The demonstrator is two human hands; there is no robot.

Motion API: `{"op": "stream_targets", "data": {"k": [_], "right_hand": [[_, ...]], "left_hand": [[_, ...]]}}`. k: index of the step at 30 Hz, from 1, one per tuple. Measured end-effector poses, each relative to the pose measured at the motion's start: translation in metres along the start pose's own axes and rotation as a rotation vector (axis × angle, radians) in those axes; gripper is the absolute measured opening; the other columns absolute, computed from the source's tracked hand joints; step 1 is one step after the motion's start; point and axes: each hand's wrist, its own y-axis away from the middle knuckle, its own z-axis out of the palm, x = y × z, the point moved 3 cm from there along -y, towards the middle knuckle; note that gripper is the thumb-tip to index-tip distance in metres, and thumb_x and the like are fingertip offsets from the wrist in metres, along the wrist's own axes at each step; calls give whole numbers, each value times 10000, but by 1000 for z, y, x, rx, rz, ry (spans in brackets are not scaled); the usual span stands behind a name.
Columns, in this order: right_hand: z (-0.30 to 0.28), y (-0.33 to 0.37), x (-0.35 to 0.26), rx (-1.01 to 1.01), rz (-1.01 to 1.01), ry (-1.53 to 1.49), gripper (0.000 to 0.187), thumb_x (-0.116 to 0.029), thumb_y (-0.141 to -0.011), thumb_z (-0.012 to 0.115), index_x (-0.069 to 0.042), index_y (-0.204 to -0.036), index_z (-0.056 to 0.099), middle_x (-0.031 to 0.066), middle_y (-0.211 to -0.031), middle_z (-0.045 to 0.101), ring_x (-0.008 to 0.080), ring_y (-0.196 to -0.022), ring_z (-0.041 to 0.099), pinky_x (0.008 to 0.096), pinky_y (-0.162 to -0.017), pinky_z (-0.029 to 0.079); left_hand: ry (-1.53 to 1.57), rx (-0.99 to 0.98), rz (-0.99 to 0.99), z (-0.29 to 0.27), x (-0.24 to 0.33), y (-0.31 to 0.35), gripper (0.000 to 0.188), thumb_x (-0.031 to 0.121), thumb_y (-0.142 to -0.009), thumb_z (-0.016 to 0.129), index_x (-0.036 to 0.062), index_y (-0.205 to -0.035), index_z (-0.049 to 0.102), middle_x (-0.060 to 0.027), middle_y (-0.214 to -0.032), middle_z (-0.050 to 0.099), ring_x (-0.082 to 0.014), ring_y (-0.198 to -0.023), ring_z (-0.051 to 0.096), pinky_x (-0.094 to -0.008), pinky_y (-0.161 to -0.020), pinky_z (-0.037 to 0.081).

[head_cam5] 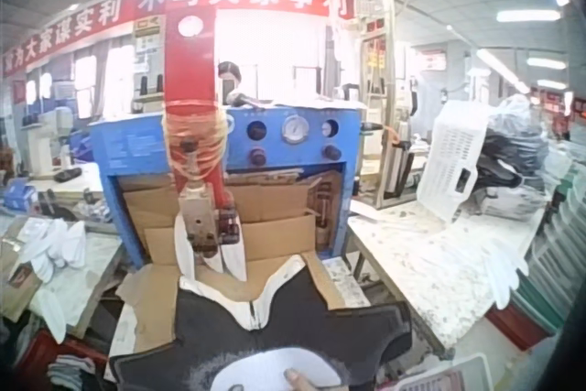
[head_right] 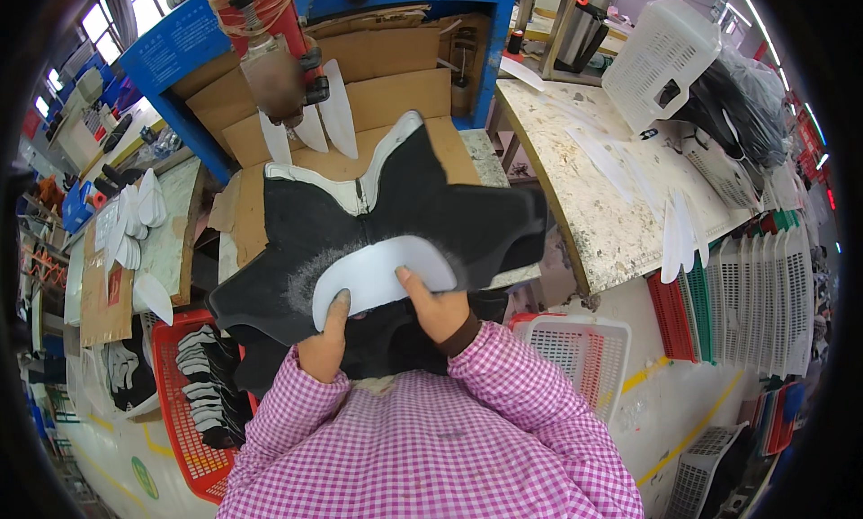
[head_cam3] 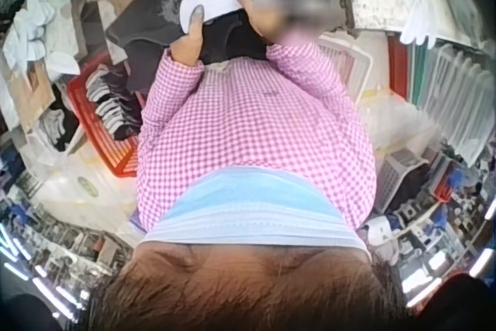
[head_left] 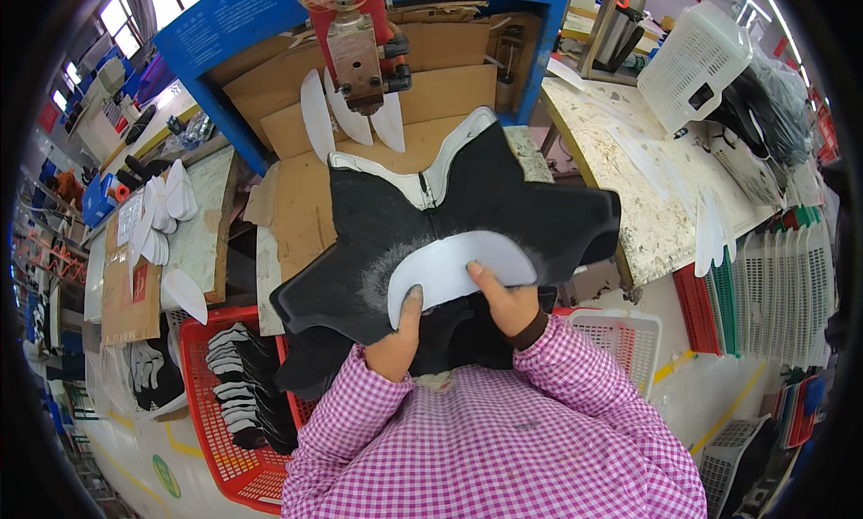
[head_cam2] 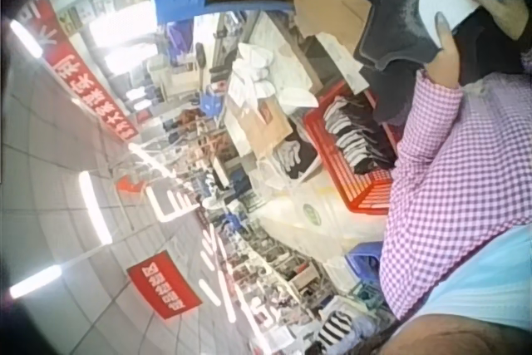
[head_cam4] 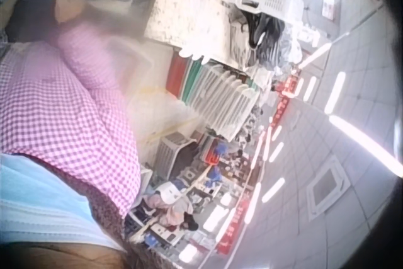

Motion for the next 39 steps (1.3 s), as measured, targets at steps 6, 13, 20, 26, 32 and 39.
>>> {"op": "stream_targets", "data": {"k": [6,13,20,26,32,39], "right_hand": [[32,15,-17,-223,-697,724,616,13,-772,580,21,-1368,423,290,-1322,482,355,-917,645,337,-760,552],[13,-5,-44,-377,-651,598,664,-64,-829,627,42,-1409,321,257,-1320,477,341,-1206,504,354,-992,412],[49,6,-42,-440,-874,1000,685,28,-798,521,27,-1437,272,384,-1346,385,243,-711,684,283,-526,537],[49,-19,-31,-688,-458,735,638,5,-796,575,10,-1395,355,322,-1316,448,365,-736,651,373,-648,546],[38,-35,-74,-580,-545,387,435,-71,-876,580,-23,-1295,473,196,-1077,597,344,-925,639,365,-778,514],[121,-4,-109,-673,-1319,805,570,-142,-846,585,-247,-1390,453,165,-1383,473,317,-1053,612,358,-796,553]], "left_hand": [[-776,-133,604,26,-3,7,506,39,-925,509,-26,-1395,336,-195,-1373,426,-278,-1274,436,-370,-1077,358],[313,-56,-303,-13,5,-6,371,45,-869,578,-72,-1211,493,-184,-1143,574,-273,-1046,572,-358,-958,446],[362,-82,152,-1,-9,-6,499,112,-893,598,-36,-1334,417,-145,-1276,531,-246,-1182,514,-339,-1044,395],[-255,-201,208,-48,7,5,574,177,-869,678,-33,-1344,433,-127,-1323,517,-199,-1261,453,-309,-1035,376],[-215,-70,-219,-190,49,13,343,125,-875,651,-19,-1172,558,-177,-1041,671,-208,-786,667,-308,-693,550],[1018,230,52,-219,82,36,618,512,-938,481,74,-1370,424,-224,-1279,549,-371,-1105,586,-536,-923,480]]}}
